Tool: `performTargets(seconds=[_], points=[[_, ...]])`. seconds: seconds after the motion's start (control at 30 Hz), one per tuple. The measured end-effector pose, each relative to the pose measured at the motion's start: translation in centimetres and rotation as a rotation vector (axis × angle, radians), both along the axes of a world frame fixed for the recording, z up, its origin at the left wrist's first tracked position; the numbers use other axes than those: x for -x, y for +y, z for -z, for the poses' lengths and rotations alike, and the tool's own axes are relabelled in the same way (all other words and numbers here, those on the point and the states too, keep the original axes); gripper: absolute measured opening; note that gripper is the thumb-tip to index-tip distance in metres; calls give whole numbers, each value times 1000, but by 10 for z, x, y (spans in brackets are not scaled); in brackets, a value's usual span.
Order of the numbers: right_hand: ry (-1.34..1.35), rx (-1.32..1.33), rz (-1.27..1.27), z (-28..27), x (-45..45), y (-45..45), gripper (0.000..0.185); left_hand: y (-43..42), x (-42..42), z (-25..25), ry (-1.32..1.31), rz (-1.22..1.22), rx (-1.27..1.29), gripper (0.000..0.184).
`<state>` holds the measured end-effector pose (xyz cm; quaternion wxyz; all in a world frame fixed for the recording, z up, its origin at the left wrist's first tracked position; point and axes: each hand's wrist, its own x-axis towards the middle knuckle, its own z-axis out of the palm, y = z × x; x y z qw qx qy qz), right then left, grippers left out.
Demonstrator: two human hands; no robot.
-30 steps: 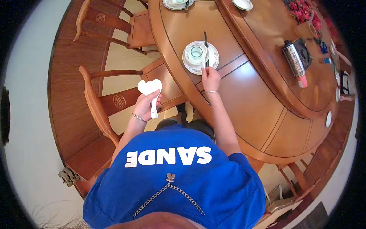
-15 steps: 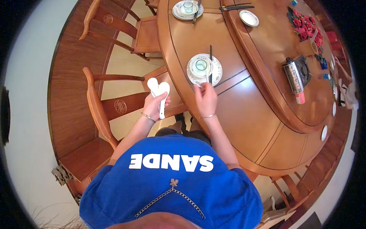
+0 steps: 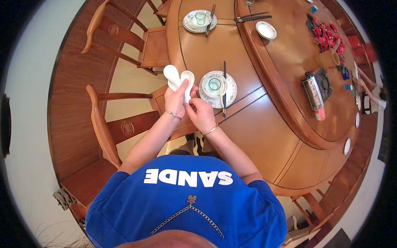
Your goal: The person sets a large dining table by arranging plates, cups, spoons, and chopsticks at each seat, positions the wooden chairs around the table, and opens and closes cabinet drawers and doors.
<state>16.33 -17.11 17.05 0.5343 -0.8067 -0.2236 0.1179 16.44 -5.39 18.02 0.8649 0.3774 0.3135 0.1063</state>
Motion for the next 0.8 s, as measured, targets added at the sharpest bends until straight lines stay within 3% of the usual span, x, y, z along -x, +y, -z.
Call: performTargets(seconds=[0.1, 0.2, 0.27, 0.37, 0.43, 0.5, 0.63, 0.8], points=[[-157, -37, 29, -6, -10, 5, 17, 2, -12, -3, 4, 5, 31, 35], [-129, -43, 54, -9, -20, 9, 17, 6, -22, -2, -7, -110, 102, 30], [68, -198, 144, -8, -31, 12, 18, 16, -29, 2, 8, -122, 104, 28], [0, -204, 264, -13, -88, 16, 19, 37, -31, 7, 68, -153, 86, 20], [12, -177, 334, -10, -148, 23, 21, 51, -24, 18, -55, -81, 64, 15], [-202, 6, 329, 12, -217, 33, 25, 56, -15, 19, -37, -103, 62, 9], [-349, 323, 284, 67, -322, 59, 30, 63, 13, 31, -18, -10, 60, 11], [-407, 603, 227, 97, -368, 91, 32, 60, 54, 35, 155, -22, 128, 11]])
